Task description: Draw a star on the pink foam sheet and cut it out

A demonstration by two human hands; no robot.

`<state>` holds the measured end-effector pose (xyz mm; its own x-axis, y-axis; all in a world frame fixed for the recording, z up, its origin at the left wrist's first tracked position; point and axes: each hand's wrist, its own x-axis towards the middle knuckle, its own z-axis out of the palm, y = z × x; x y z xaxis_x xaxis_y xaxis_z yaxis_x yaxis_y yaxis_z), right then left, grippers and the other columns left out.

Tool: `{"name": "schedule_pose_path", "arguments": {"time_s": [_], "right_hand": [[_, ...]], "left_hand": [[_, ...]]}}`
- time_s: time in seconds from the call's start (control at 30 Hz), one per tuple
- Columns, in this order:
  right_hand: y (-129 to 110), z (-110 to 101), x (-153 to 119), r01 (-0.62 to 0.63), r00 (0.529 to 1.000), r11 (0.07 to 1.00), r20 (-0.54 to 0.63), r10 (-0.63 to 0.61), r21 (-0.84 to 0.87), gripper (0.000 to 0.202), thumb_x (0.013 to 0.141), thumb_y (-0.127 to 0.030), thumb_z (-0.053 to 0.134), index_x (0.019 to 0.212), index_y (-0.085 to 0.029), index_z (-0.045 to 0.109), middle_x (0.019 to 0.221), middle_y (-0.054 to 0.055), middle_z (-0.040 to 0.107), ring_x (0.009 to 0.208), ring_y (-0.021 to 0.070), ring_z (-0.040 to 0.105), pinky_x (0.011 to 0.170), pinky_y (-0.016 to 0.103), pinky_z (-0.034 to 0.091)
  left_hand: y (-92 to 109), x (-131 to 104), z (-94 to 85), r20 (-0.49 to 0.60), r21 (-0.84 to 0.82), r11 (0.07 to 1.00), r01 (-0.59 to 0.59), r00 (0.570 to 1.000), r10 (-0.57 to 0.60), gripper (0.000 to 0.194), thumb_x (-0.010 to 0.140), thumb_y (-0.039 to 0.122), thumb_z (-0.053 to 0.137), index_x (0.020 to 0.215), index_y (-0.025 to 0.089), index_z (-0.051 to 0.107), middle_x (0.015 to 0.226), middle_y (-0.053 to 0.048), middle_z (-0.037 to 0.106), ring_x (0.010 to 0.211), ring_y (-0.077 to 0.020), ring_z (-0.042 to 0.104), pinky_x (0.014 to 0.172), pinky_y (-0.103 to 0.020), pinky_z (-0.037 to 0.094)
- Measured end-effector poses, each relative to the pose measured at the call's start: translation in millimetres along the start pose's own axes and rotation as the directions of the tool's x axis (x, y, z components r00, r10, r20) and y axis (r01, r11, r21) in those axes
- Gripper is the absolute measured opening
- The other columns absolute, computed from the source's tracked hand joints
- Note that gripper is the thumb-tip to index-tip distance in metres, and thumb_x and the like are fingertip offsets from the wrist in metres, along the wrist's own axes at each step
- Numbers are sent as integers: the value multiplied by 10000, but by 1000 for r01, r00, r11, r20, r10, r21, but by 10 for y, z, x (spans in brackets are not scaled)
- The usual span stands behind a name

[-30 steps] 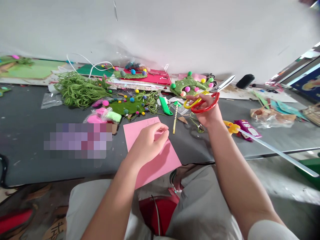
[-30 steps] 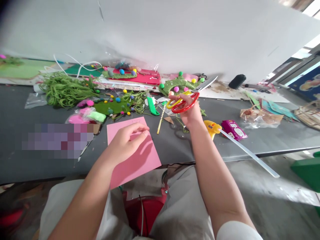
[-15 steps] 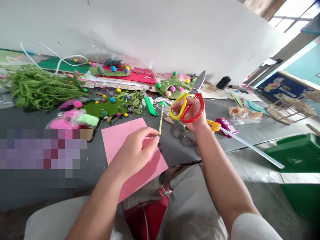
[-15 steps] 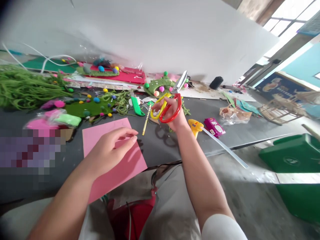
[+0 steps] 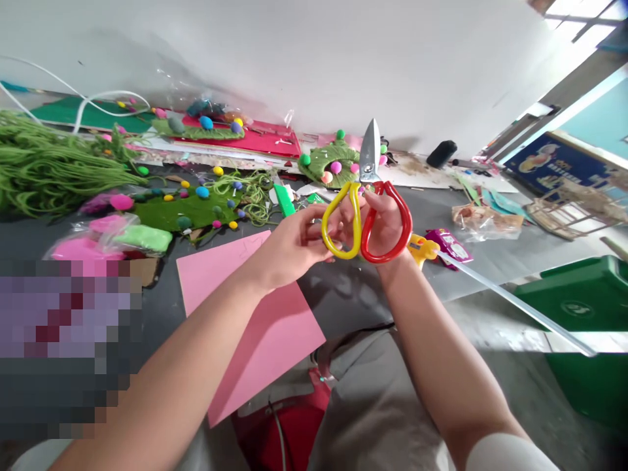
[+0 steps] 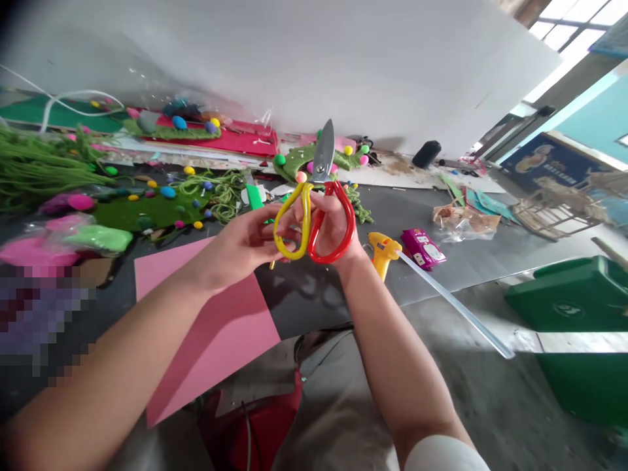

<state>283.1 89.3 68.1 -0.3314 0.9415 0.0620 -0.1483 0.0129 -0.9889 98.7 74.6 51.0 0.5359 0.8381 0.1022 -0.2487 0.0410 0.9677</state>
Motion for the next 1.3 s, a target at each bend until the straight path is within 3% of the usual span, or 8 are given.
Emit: {"name": "schedule_pose_path", "arguments": {"time_s": [0.2, 0.47, 0.63, 0.73, 0.87, 1.03, 1.17, 1.3], "right_hand": [[-31, 51, -25, 43, 999, 998, 26, -44, 44, 403, 829, -631, 590, 652, -269, 611, 649, 52, 633, 803, 271, 682, 732, 426, 606], [-90, 37, -41, 224, 967, 975, -122, -224, -16, 348, 879, -514, 543, 640, -270, 610, 609, 46, 602, 715, 256, 651, 805, 466, 583], [-109, 1, -55, 192, 958, 975, -194, -210, -107, 370, 829, -555, 569, 604, -265, 522, 566, 18, 517, 568, 207, 533, 686, 416, 555], [-94, 24, -63, 227, 946, 967, -210, -248, -118, 376, 839, -504, 611, 570, -256, 519, 555, 8, 451, 576, 191, 501, 663, 384, 542], [-59, 49, -58, 267, 925, 947, -229, -304, -177, 421, 889, -471, 616, 531, -259, 548, 599, 25, 452, 689, 220, 564, 768, 408, 559], [29, 1, -29, 295, 906, 915, -225, -359, -274, 401, 932, -372, 614, 552, -249, 592, 656, 28, 549, 739, 207, 588, 804, 382, 525], [67, -13, -32, 233, 916, 916, -243, -319, -326, 416, 952, -379, 616, 560, -239, 594, 636, 10, 547, 630, 170, 520, 681, 351, 496], [55, 29, -50, 141, 914, 909, -300, -272, -393, 407, 934, -404, 651, 566, -235, 604, 612, 13, 537, 643, 175, 524, 609, 327, 470]], "left_hand": [[-60, -47, -42, -97, 207, 977, -48, 993, 70, 103, 859, 323, 774, 893, 230, 803, 894, -41, 778, 830, -216, 721, 756, -331, 554], [-268, -34, -203, -226, 636, 771, -37, 946, 232, 193, 901, 227, 623, 920, 264, 811, 865, -60, 799, 793, -243, 732, 764, -362, 538], [-269, -44, -164, -219, 627, 778, -33, 951, 216, 155, 918, 267, 660, 978, 260, 802, 904, -66, 804, 808, -248, 742, 755, -370, 560], [-188, -62, -86, -140, 495, 865, -79, 976, 169, 334, 928, 266, 683, 1253, 296, 756, 1232, -83, 779, 990, -255, 762, 824, -367, 598], [-108, -80, -32, -92, 310, 947, -88, 988, 122, 579, 881, 270, 761, 1442, 356, 647, 1648, -52, 499, 1154, -272, 733, 834, -350, 622], [-144, -75, -91, -243, 577, 813, -78, 934, 262, 480, 935, 345, 727, 1411, 304, 684, 1209, -76, 796, 941, -272, 762, 759, -362, 570], [-130, -63, -150, -303, 724, 688, -50, 873, 382, 175, 903, 349, 763, 1028, 239, 819, 882, -63, 806, 853, -265, 751, 810, -371, 526], [-37, -60, -146, -304, 558, 829, -40, 920, 249, 154, 881, 264, 757, 1020, 217, 802, 1047, -75, 811, 975, -252, 749, 840, -347, 540]]}}
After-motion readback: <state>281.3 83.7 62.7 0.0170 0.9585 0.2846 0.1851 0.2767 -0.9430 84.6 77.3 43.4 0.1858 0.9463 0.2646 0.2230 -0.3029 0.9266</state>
